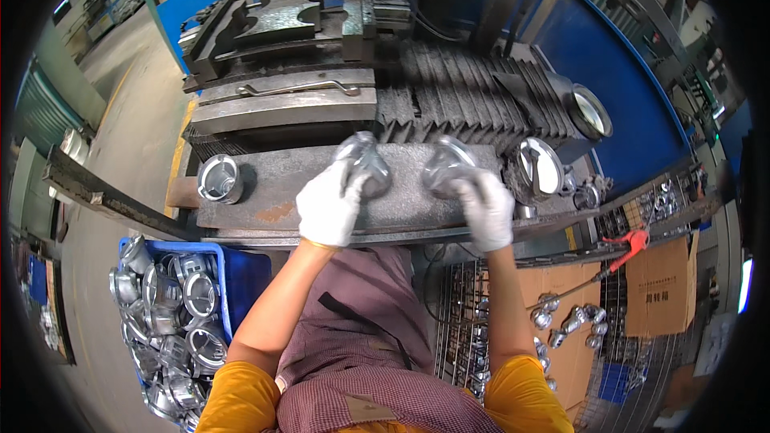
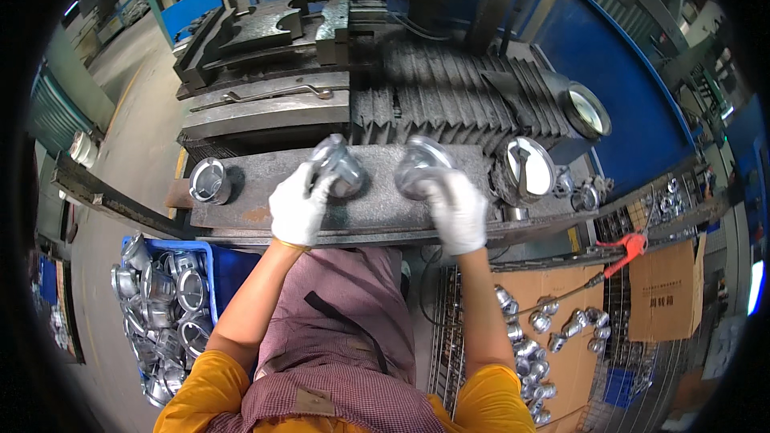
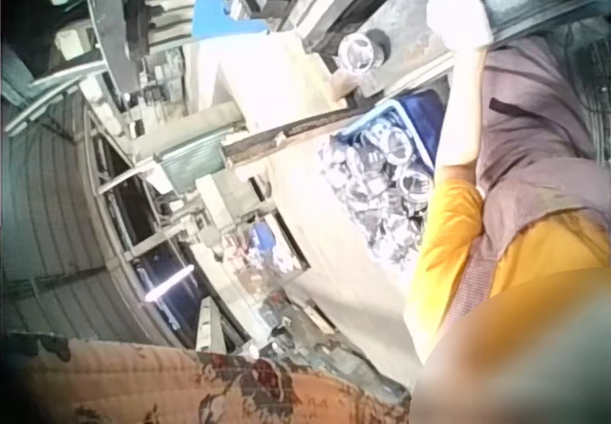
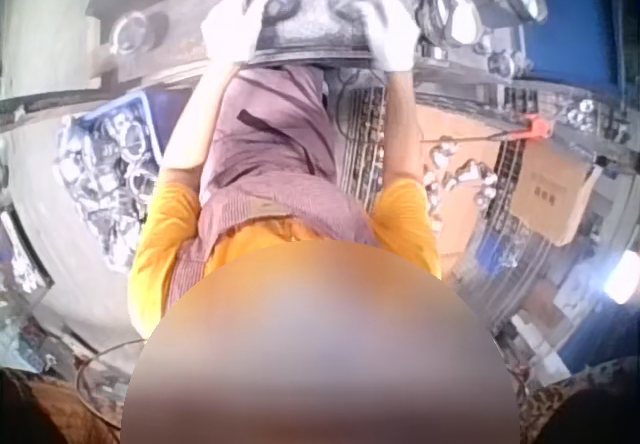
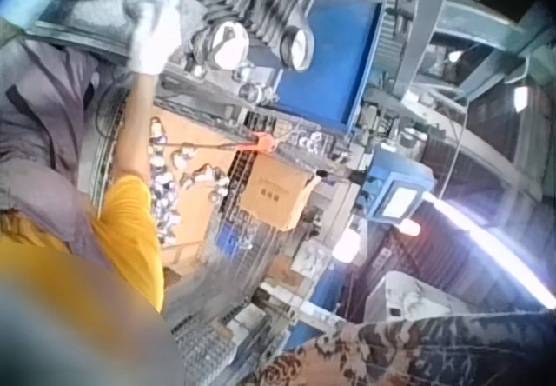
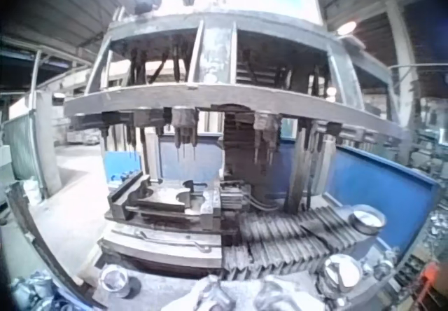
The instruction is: The person processes and cleans metal piston parts using industrial machinery and an air blow gun.
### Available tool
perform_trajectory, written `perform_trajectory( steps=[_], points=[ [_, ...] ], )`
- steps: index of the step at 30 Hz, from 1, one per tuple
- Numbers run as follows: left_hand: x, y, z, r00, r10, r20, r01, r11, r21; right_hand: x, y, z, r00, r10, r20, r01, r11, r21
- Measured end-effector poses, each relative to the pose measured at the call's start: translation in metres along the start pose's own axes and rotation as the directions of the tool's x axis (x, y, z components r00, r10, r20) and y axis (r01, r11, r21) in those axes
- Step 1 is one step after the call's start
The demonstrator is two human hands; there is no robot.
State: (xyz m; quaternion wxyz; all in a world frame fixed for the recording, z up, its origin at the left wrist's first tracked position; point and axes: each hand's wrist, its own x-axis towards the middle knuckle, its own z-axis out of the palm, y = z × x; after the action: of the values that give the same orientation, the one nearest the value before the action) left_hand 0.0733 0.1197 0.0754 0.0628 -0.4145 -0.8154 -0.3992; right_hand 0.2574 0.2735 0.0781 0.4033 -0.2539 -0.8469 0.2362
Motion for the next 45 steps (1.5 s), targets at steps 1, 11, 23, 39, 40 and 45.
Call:
perform_trajectory(
  steps=[1, 11, 23, 39, 40, 45],
  points=[
    [-0.004, -0.012, 0.004, 0.982, 0.143, -0.126, -0.123, 0.98, 0.154, -0.001, -0.008, 0.013, 0.986, -0.166, 0.007, 0.165, 0.977, -0.132],
    [-0.022, -0.054, -0.022, 0.957, 0.099, 0.271, -0.233, 0.819, 0.524, -0.028, -0.045, 0.163, 0.912, -0.259, 0.318, 0.356, 0.885, -0.3],
    [-0.012, -0.11, -0.005, 0.938, 0.215, 0.273, -0.333, 0.78, 0.531, 0.116, 0.158, -0.05, 0.959, 0.283, -0.001, -0.155, 0.522, -0.839],
    [-0.046, -0.077, -0.113, 0.968, 0.186, -0.17, -0.115, 0.926, 0.36, 0.131, 0.039, -0.142, 0.905, 0.365, 0.218, -0.339, 0.929, -0.147],
    [-0.05, -0.074, -0.12, 0.959, 0.204, -0.199, -0.133, 0.938, 0.32, 0.122, 0.023, -0.13, 0.881, 0.373, 0.29, -0.359, 0.928, -0.102],
    [-0.085, -0.07, -0.151, 0.933, 0.187, -0.307, -0.118, 0.966, 0.23, 0.117, 0.028, -0.053, 0.823, 0.393, 0.41, 0.006, 0.715, -0.699]
  ],
)
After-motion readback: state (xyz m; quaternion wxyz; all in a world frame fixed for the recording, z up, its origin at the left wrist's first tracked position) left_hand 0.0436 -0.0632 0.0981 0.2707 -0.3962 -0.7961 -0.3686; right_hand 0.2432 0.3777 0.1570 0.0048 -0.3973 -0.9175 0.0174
